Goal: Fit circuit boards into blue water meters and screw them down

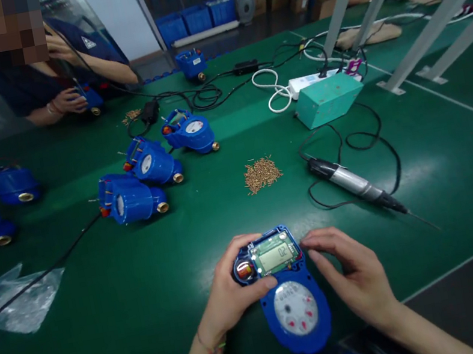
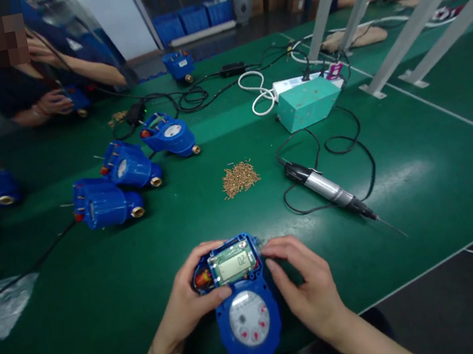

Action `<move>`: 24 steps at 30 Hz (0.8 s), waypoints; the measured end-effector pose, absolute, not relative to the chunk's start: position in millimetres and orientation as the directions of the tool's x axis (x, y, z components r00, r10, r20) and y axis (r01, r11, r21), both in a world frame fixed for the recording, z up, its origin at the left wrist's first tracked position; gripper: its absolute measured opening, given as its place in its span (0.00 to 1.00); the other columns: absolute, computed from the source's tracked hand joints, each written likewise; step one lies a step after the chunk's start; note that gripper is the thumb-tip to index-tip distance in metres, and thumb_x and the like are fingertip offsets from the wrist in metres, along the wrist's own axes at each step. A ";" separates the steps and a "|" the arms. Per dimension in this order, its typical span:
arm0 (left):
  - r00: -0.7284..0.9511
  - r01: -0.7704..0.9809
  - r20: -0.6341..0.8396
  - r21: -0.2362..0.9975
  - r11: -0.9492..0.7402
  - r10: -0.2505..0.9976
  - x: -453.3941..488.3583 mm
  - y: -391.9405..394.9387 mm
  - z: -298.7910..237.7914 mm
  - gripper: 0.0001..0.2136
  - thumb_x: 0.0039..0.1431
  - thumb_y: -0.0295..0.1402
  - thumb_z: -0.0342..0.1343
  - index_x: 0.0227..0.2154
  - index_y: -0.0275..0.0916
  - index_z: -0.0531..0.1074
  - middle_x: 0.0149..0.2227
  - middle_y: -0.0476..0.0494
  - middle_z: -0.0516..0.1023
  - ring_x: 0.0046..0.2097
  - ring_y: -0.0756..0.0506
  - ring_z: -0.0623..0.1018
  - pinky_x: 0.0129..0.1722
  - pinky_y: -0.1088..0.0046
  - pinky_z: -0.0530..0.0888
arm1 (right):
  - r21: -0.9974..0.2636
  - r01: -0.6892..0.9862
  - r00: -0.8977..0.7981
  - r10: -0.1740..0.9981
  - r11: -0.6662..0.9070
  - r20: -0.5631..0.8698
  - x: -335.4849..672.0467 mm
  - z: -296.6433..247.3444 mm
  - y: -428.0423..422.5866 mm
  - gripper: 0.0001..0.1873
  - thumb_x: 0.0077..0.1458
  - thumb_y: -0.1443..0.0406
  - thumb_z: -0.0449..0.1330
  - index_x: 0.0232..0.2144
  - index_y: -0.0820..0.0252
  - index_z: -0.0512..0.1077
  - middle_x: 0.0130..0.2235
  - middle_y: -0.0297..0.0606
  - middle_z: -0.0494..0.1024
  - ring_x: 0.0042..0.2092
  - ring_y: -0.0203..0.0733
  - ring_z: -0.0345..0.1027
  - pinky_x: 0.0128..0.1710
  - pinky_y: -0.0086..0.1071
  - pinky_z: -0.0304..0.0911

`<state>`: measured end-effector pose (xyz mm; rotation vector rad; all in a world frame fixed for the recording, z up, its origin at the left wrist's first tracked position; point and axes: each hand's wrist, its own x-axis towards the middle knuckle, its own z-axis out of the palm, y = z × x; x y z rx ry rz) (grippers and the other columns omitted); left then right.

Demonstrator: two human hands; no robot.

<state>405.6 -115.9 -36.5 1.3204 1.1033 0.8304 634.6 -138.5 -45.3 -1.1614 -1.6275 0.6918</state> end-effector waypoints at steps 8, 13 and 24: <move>0.270 0.172 -0.133 0.981 0.088 0.954 407.0 -116.9 -35.9 0.28 0.48 0.40 0.71 0.52 0.42 0.72 0.53 0.40 0.75 0.54 0.38 0.76 0.52 0.67 0.73 | -0.775 0.366 -0.155 0.855 0.515 0.495 633.1 -35.1 -123.8 0.10 0.62 0.73 0.56 0.42 0.59 0.75 0.40 0.41 0.78 0.42 0.39 0.74 0.42 0.33 0.74; 0.260 0.154 -0.137 0.983 0.099 0.956 407.1 -117.4 -35.8 0.28 0.48 0.39 0.71 0.52 0.43 0.72 0.54 0.40 0.75 0.53 0.38 0.76 0.52 0.67 0.73 | -0.690 0.409 -0.210 0.798 0.597 0.565 635.7 -39.2 -122.6 0.13 0.61 0.75 0.56 0.45 0.60 0.74 0.42 0.43 0.77 0.43 0.40 0.74 0.43 0.34 0.74; 0.277 0.129 -0.135 0.986 0.102 0.951 406.2 -117.9 -35.6 0.27 0.49 0.38 0.71 0.53 0.45 0.71 0.54 0.43 0.74 0.54 0.40 0.75 0.54 0.69 0.71 | -0.634 0.393 -0.308 0.745 0.666 0.592 645.6 -49.5 -126.1 0.22 0.60 0.77 0.57 0.55 0.59 0.71 0.49 0.45 0.77 0.49 0.42 0.74 0.47 0.36 0.75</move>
